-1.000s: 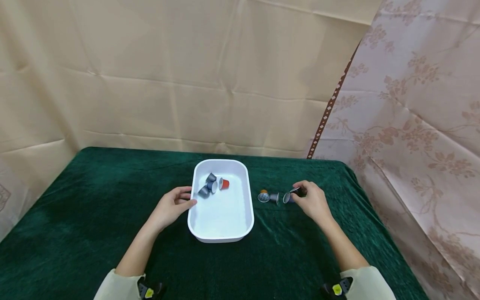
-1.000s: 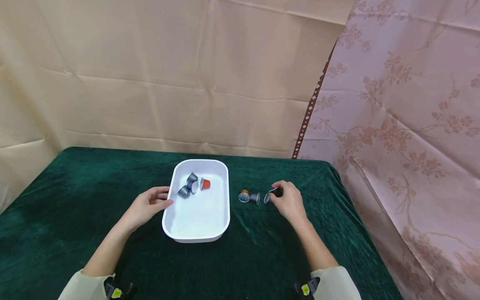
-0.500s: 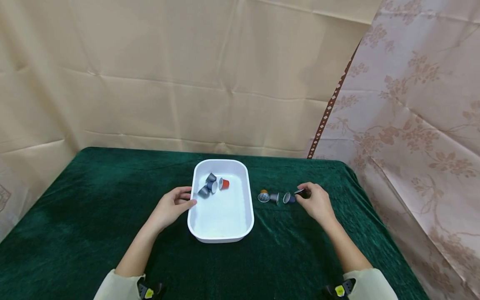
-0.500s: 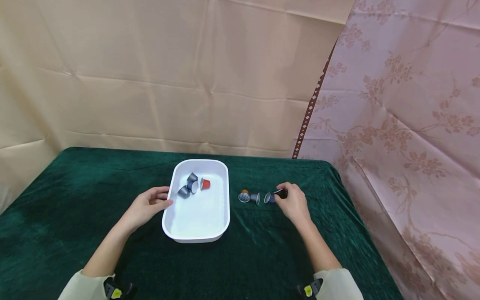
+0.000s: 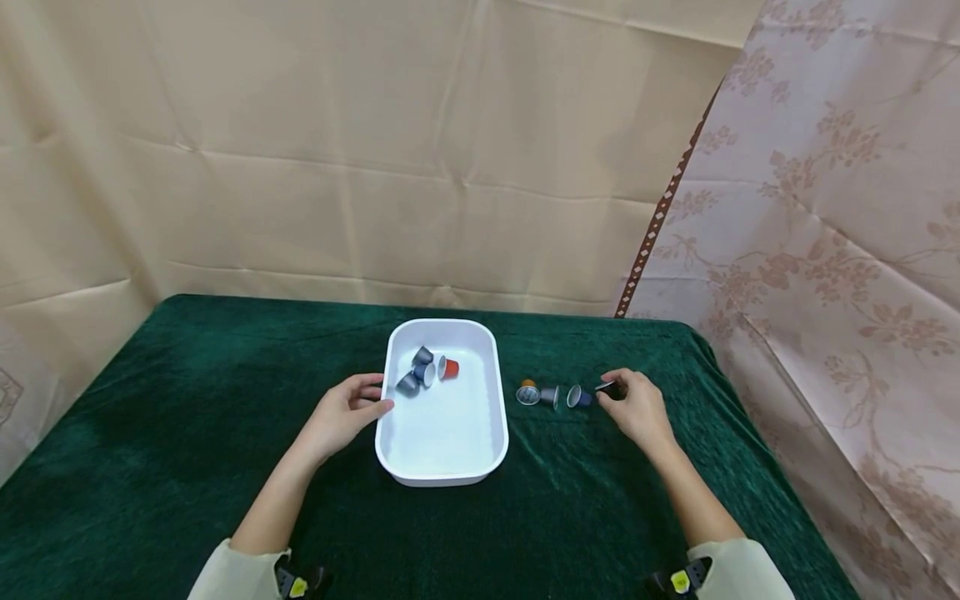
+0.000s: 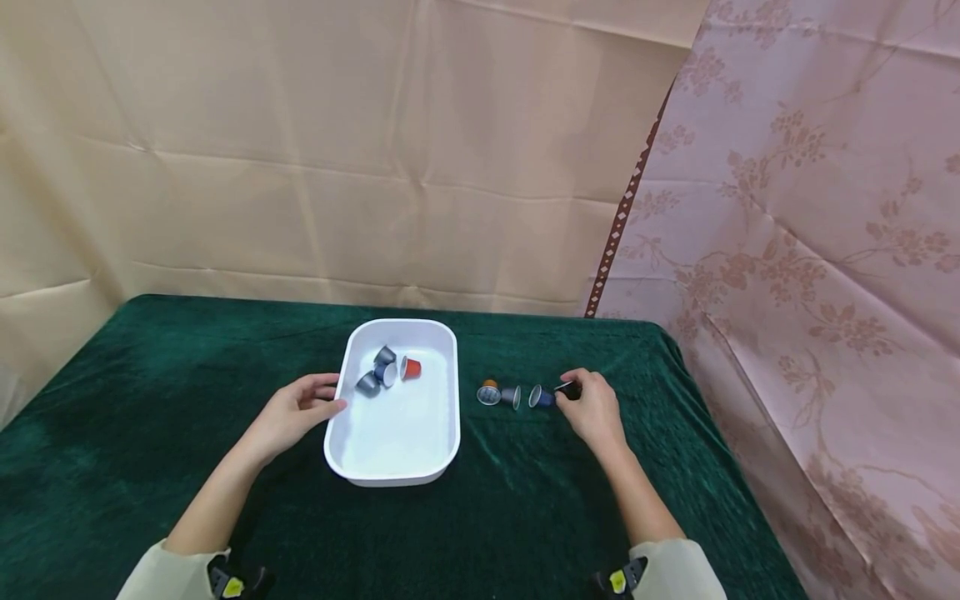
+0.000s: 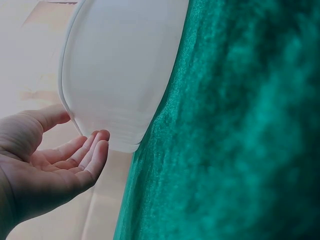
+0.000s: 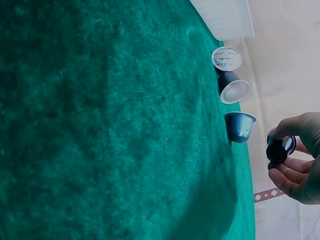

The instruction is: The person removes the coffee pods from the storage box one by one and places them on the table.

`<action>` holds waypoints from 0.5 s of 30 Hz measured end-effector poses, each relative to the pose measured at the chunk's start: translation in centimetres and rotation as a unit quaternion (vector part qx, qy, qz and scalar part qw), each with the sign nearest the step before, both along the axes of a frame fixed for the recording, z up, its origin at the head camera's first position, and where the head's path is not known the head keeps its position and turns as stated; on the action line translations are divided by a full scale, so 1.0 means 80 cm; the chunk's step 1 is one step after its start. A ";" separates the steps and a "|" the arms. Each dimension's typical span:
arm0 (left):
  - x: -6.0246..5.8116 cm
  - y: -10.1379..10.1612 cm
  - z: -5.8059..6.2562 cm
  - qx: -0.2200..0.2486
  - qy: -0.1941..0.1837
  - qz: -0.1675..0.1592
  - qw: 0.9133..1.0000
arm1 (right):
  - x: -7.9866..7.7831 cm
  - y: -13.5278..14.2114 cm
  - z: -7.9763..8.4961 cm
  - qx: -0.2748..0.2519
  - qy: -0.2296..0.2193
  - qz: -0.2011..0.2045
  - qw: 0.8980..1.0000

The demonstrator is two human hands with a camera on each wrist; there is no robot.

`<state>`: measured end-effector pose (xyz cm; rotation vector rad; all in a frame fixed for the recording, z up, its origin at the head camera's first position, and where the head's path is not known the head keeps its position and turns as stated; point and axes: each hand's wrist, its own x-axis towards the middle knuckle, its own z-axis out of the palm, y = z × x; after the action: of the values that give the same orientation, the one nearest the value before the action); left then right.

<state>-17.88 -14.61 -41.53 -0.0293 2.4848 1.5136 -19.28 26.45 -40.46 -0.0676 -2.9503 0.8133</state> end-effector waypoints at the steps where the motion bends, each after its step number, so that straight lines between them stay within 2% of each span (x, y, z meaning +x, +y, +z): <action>1: 0.000 0.000 0.000 0.000 0.000 0.000 1.000 | 0.000 0.001 -0.001 -0.001 0.000 -0.001 1.000; 15: 0.002 0.000 0.001 0.002 0.002 -0.001 1.000 | 0.000 0.010 -0.011 -0.007 0.007 -0.005 1.000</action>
<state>-17.75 -14.59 -41.46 -0.0213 2.4834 1.5203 -19.32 27.22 -41.37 -0.0760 -2.9293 0.8288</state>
